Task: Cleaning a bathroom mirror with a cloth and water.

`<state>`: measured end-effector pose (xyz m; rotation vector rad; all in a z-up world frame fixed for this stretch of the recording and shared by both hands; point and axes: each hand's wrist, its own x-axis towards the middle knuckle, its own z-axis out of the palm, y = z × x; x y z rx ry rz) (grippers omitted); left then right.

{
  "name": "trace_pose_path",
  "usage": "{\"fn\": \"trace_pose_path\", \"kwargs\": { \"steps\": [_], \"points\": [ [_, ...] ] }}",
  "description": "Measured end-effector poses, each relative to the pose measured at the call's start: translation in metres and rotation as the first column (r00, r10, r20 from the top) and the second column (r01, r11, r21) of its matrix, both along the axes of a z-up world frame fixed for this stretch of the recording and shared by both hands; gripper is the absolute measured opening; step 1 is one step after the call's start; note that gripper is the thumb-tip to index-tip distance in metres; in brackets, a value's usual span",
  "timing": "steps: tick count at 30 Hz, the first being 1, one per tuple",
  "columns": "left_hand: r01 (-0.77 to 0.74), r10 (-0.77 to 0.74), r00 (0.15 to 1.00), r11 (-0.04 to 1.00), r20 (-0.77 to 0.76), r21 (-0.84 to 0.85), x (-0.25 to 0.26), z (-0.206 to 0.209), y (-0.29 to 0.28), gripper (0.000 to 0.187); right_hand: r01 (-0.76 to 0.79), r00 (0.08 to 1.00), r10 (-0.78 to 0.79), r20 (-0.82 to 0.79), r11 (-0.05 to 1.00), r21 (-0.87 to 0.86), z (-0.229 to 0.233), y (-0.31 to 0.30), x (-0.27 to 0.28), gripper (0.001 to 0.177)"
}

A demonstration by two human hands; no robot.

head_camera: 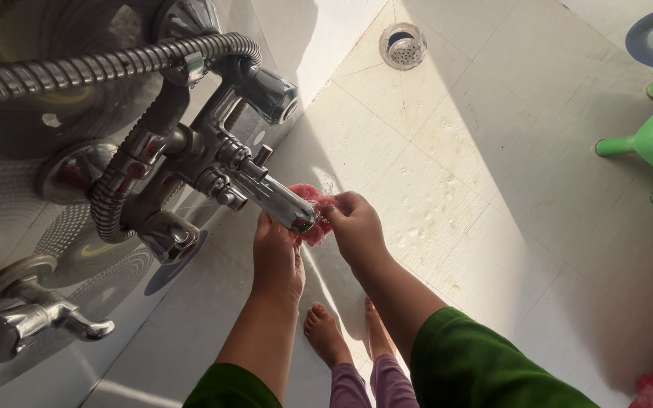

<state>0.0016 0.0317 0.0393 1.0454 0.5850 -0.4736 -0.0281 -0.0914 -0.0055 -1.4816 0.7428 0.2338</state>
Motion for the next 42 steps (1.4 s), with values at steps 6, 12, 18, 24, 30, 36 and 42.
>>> {"fn": "trace_pose_path", "kwargs": {
  "steps": [6, 12, 18, 24, 30, 36, 42],
  "points": [
    [-0.08, 0.091, 0.992, 0.988, -0.083, 0.134, -0.006, -0.023, 0.02, 0.036, 0.348, 0.937, -0.349, 0.008, 0.936, 0.041, -0.022, -0.028, -0.007, 0.028],
    [0.082, -0.083, 0.997, 0.958, -0.008, 0.276, -0.013, -0.038, 0.026, 0.041, 0.41, 0.911, -0.402, -0.092, 0.857, 0.313, 0.035, -0.031, 0.004, 0.023],
    [0.23, -0.16, 0.968, 0.877, -0.195, 0.422, -0.007, -0.022, 0.025, 0.038, -0.081, 0.991, 0.048, 0.129, 0.962, 0.262, -0.003, -0.016, 0.002, 0.042],
    [0.022, -0.045, 0.978, 0.993, -0.202, -0.117, -0.008, -0.01, 0.013, 0.037, -0.285, 0.916, 0.312, 0.254, 0.949, -0.135, 0.043, 0.009, -0.004, 0.034],
    [-0.061, -0.023, 0.954, 0.962, -0.3, -0.267, -0.013, 0.012, -0.013, 0.038, -0.174, 0.958, 0.142, 0.249, 0.979, 0.11, 0.024, 0.005, -0.024, 0.032],
    [-0.271, 0.214, 0.959, 0.877, -0.184, -0.396, -0.018, -0.051, -0.012, 0.034, -0.017, 0.984, 0.01, 0.178, 0.999, 0.037, 0.034, 0.003, -0.034, 0.028],
    [-0.161, 0.09, 0.974, 0.918, -0.206, -0.361, -0.014, -0.027, -0.017, 0.037, 0.549, 0.831, -0.531, -0.165, 0.734, 0.4, -0.003, -0.01, -0.035, 0.037]
  ]
}}
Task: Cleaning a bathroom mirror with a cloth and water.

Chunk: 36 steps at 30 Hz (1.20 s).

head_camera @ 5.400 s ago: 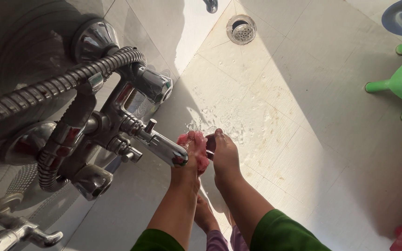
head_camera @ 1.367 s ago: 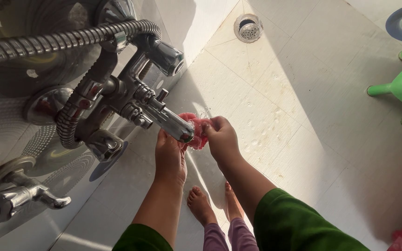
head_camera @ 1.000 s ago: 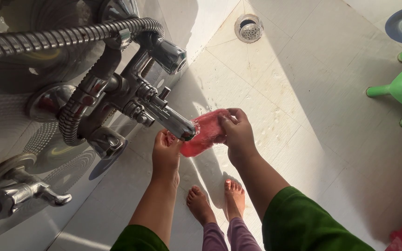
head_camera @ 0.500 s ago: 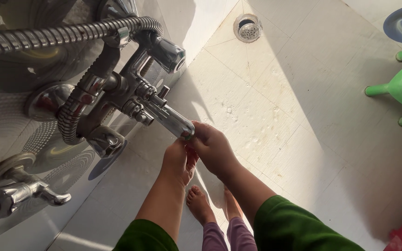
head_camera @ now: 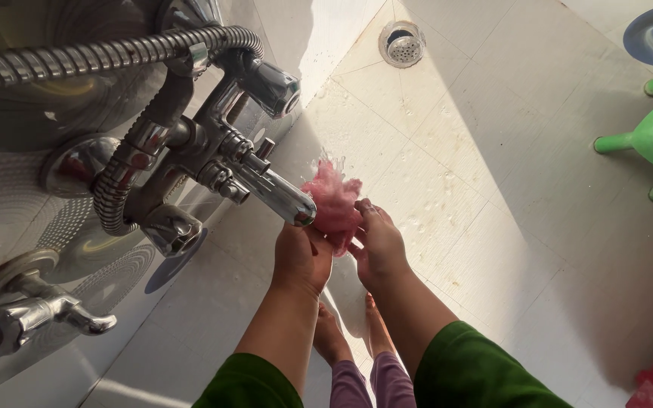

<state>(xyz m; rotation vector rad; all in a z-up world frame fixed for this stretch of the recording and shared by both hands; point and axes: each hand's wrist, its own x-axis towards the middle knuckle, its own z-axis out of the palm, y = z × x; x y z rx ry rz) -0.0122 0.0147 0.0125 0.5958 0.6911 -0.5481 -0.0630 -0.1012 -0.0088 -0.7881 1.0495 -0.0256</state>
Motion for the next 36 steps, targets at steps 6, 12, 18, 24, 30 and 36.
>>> {"fn": "trace_pose_path", "kwargs": {
  "steps": [6, 12, 18, 24, 30, 36],
  "points": [
    [0.344, -0.367, 0.929, 0.803, -0.051, 0.486, -0.001, 0.009, 0.007, 0.049, -0.316, 0.942, 0.24, 0.234, 0.869, 0.381, 0.033, 0.021, 0.026, 0.063],
    [0.223, -0.372, 0.927, 0.642, 0.044, 0.733, 0.009, 0.035, 0.027, 0.054, -0.354, 0.933, 0.329, 0.143, 0.909, 0.219, 0.011, 0.024, 0.041, 0.049],
    [0.154, -0.16, 0.987, 0.952, 0.003, 0.264, 0.003, 0.043, 0.034, 0.053, -0.237, 0.949, 0.19, 0.251, 0.956, 0.172, 0.012, 0.031, 0.054, 0.042],
    [0.166, -0.164, 0.986, 0.983, -0.026, 0.076, 0.001, 0.026, 0.014, 0.046, -0.403, 0.888, 0.461, -0.009, 0.768, -0.498, 0.017, 0.033, 0.051, 0.036],
    [0.159, -0.176, 0.979, 0.974, 0.099, 0.16, 0.001, 0.011, 0.001, 0.038, -0.42, 0.776, 0.602, -0.189, 0.268, -0.867, 0.018, 0.024, 0.046, 0.046],
    [0.064, -0.097, 0.992, 0.94, 0.085, 0.334, 0.011, 0.008, -0.012, 0.031, -0.36, 0.893, 0.418, 0.168, 0.886, -0.292, 0.023, 0.026, 0.042, 0.058]
  ]
}}
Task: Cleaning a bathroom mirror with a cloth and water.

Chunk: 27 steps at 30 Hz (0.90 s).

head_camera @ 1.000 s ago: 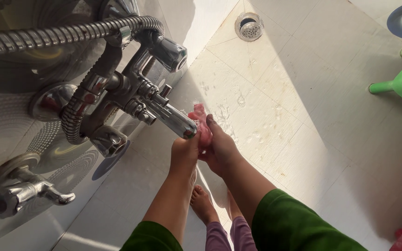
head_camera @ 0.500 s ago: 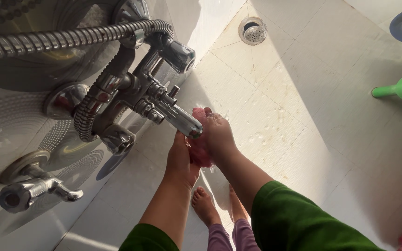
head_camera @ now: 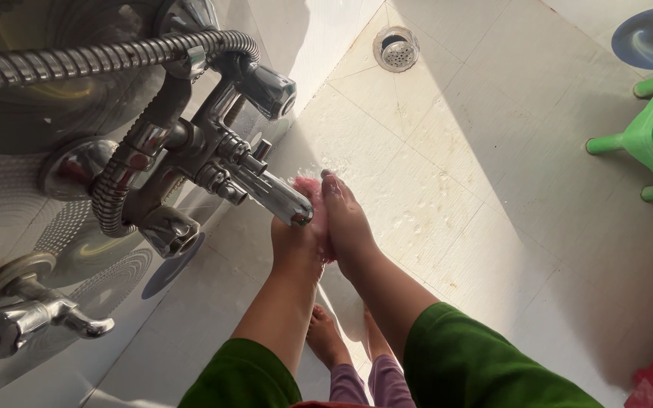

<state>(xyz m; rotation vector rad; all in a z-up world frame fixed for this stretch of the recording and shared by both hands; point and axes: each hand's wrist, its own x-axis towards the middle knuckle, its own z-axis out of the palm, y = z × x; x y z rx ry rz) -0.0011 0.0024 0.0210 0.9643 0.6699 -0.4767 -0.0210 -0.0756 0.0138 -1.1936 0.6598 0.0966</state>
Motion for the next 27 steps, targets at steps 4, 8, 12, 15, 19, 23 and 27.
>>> {"fn": "trace_pose_path", "kwargs": {
  "steps": [4, 8, 12, 15, 19, 23, 27],
  "points": [
    [-0.043, 0.045, 0.999, 0.996, -0.022, 0.073, -0.001, -0.015, 0.001, 0.034, 0.05, 0.997, -0.071, 0.035, 0.906, 0.42, 0.009, 0.006, -0.009, 0.067],
    [-0.092, 0.094, 0.996, 0.984, -0.005, 0.152, 0.005, 0.01, 0.006, 0.041, 0.178, 0.936, -0.029, -0.352, 0.899, 0.399, 0.012, 0.007, -0.01, 0.065],
    [0.048, -0.072, 0.994, 0.961, 0.078, 0.271, 0.007, 0.036, 0.009, 0.044, 0.192, 0.919, -0.015, -0.393, 0.889, 0.415, 0.002, 0.007, -0.012, 0.061],
    [0.137, -0.199, 0.97, 0.923, 0.141, 0.359, 0.001, 0.03, 0.011, 0.045, 0.18, 0.952, -0.042, -0.304, 0.879, 0.441, 0.005, -0.002, 0.0, 0.061],
    [0.212, -0.346, 0.915, 0.849, 0.208, 0.483, -0.018, -0.009, 0.017, 0.045, 0.205, 0.959, -0.082, -0.272, 0.862, 0.464, -0.01, -0.006, 0.003, 0.047],
    [0.175, -0.4, 0.87, 0.796, 0.287, 0.58, -0.031, -0.01, 0.02, 0.046, 0.162, 0.982, -0.181, -0.044, 0.713, 0.683, -0.041, -0.005, 0.003, 0.035],
    [0.025, -0.101, 0.973, 0.94, 0.206, 0.341, -0.03, 0.05, 0.011, 0.05, 0.255, 0.965, -0.167, -0.202, 0.774, 0.58, 0.007, 0.003, 0.023, 0.034]
  ]
}}
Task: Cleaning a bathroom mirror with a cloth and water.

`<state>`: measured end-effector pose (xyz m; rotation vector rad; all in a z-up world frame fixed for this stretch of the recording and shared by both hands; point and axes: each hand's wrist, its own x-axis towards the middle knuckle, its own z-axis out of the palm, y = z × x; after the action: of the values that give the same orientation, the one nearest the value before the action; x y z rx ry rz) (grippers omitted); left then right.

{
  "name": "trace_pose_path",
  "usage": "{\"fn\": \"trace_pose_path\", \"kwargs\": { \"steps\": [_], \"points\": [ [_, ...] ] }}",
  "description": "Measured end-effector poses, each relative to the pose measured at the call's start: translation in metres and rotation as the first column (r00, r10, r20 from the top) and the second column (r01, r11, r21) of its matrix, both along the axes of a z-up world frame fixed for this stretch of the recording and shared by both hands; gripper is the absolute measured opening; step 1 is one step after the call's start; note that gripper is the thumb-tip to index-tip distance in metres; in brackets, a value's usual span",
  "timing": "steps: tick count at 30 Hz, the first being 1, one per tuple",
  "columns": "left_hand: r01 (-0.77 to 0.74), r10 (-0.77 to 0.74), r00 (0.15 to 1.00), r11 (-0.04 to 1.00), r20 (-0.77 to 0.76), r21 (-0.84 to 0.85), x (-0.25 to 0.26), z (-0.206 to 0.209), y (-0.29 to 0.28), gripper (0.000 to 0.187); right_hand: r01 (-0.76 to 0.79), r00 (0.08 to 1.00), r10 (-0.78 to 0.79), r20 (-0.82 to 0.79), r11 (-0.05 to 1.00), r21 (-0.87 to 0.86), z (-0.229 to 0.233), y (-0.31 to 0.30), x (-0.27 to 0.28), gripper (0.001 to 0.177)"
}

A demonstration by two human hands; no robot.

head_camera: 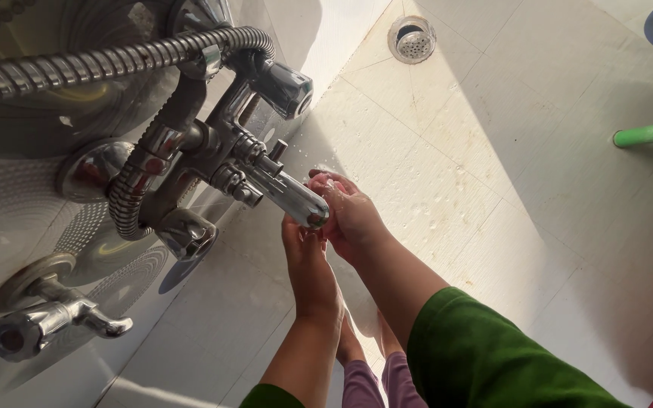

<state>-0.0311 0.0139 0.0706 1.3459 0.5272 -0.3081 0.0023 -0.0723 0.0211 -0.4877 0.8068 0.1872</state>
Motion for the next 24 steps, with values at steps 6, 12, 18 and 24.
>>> {"fn": "trace_pose_path", "kwargs": {
  "steps": [6, 12, 18, 24],
  "points": [
    [-0.342, 0.322, 0.935, 0.93, -0.149, -0.137, 0.015, -0.025, 0.019, 0.051, -0.017, 0.973, 0.012, 0.232, 1.0, 0.018, -0.038, -0.006, -0.014, 0.034],
    [-0.279, 0.231, 0.952, 0.923, -0.2, -0.263, 0.018, -0.041, 0.012, 0.05, -0.108, 0.994, 0.105, -0.028, 0.975, -0.196, -0.021, 0.005, -0.001, 0.031],
    [-0.255, 0.117, 0.933, 0.883, -0.34, -0.395, 0.024, -0.027, 0.0, 0.051, -0.251, 0.968, 0.217, -0.128, 0.78, -0.573, -0.054, -0.003, 0.001, 0.068],
    [-0.11, -0.026, 0.966, 0.857, -0.256, -0.503, 0.031, -0.046, 0.005, 0.041, -0.306, 0.933, 0.358, 0.035, 0.842, -0.444, 0.005, -0.024, 0.002, 0.082]
  ]
}}
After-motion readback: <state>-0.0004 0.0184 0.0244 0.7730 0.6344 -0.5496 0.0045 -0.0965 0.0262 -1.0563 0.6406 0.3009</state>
